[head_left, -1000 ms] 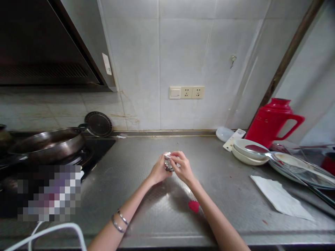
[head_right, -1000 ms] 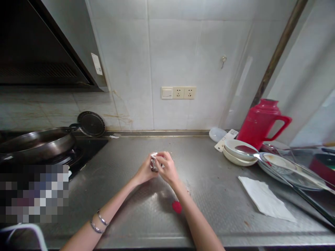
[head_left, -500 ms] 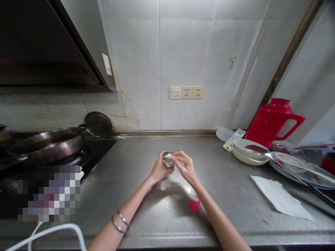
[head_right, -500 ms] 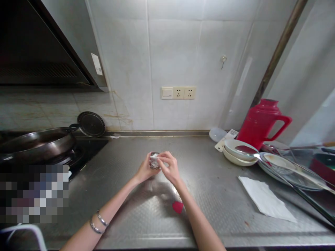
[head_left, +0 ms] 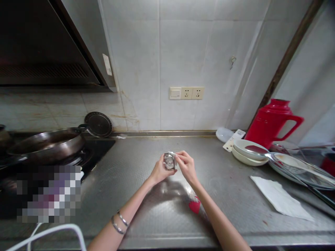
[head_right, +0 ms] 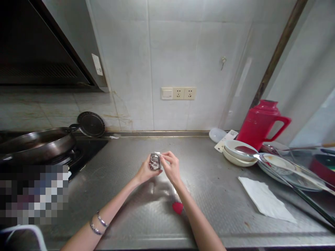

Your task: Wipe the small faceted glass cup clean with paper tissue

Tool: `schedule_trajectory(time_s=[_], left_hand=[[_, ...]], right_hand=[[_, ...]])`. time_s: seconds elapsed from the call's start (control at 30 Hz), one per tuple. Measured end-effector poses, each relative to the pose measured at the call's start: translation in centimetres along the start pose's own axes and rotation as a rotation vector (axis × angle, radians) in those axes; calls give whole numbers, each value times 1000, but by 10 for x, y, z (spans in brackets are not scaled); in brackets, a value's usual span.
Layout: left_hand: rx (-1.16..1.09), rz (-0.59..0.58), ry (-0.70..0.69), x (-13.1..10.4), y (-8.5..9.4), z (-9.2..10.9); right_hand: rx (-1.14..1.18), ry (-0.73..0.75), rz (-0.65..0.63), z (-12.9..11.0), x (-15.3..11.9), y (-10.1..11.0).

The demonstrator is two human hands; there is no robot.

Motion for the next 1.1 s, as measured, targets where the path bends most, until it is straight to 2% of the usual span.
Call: schedule_trajectory(time_s=[0.23, 0.4, 0.47, 0.57, 0.63, 0.9, 1.1], left_hand=[[32, -17, -27, 2, 0, -7], [36, -9, -42, 2, -1, -14], [43, -19, -24, 1, -3, -16], [54, -45, -25, 0, -6, -13], [69, -53, -41, 0, -7, -10], [206, -37, -25, 1, -2, -18], [174, -5, -42, 4, 2, -17]], right_hand=[[53, -53, -47, -1, 4, 5], [45, -98, 126, 5, 7, 22], [-9, -55, 113, 1, 6, 18], [-62, 34, -28, -8, 2, -1], [-84, 86, -75, -13, -2, -9], [-155, 325, -89, -35, -14, -15], [-172, 398, -124, -40, -19, -19]])
Point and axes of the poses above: each hand's wrist, its own x-axis towards the middle knuckle, its own y-axis out of the back of the hand, z = x × y, the point moved 10 cm from there along x, towards the middle knuckle, and after that the axes turned 7 degrees about -y, right-handed, at the moved point
